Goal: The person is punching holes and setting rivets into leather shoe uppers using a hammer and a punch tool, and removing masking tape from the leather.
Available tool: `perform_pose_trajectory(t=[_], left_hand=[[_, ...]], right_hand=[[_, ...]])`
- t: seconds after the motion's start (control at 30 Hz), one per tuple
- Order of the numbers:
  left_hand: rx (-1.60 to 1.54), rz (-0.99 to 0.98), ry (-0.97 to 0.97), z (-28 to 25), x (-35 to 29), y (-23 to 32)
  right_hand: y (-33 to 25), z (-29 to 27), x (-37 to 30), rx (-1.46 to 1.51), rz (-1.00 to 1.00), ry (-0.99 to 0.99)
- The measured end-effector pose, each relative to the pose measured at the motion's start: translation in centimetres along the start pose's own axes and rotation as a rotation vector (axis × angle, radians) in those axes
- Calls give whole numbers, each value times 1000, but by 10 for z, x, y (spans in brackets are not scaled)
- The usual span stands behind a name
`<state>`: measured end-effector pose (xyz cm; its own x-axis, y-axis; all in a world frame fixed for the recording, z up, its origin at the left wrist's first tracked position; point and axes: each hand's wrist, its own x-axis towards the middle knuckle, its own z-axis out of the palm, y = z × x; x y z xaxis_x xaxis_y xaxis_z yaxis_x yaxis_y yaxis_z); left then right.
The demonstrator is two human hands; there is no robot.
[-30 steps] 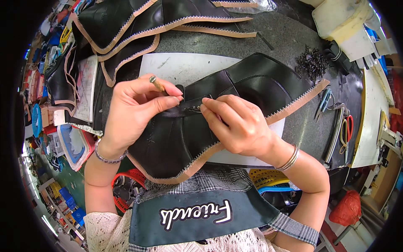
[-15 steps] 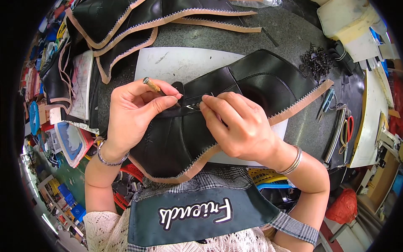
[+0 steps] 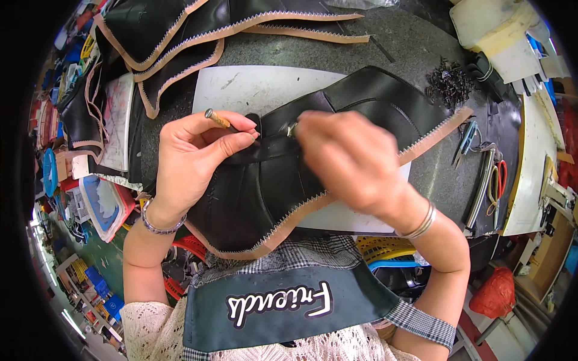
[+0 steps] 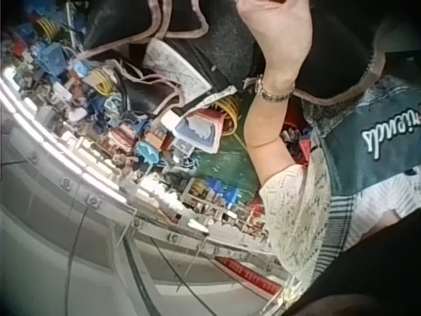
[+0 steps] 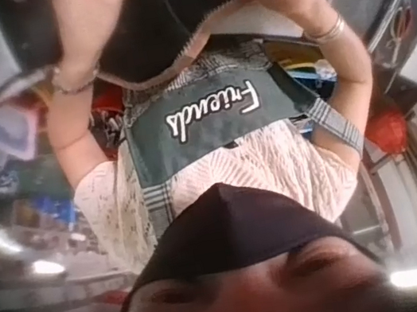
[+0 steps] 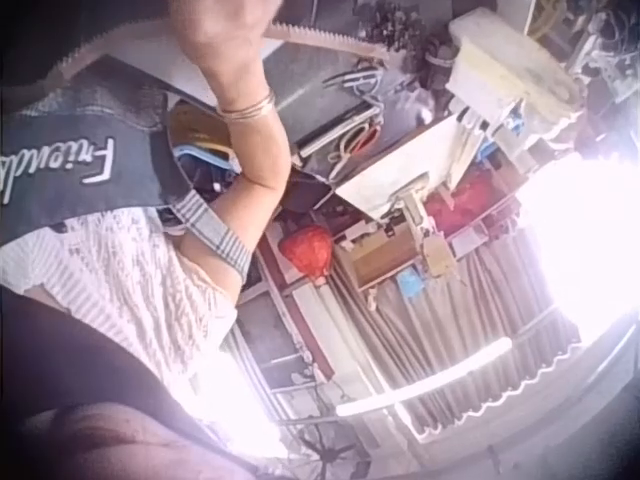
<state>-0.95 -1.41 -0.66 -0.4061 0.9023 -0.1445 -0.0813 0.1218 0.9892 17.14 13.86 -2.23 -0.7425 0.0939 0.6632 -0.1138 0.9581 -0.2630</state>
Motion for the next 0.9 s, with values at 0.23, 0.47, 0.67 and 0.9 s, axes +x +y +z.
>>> perform_pose_trajectory(t=[0.23,0.47,0.67,0.9], left_hand=[[57,24,-54,4,0,3],[62,22,-14,5,1,0],[163,64,-19,11,4,-2],[472,294,-53,12,7,2]], right_hand=[[119,-118,-52,-444,1054,243],[92,-129,-87,-380,1051,317],[56,-178,-201,-828,1202,-174],[59,-189,-223,-445,1356,115]])
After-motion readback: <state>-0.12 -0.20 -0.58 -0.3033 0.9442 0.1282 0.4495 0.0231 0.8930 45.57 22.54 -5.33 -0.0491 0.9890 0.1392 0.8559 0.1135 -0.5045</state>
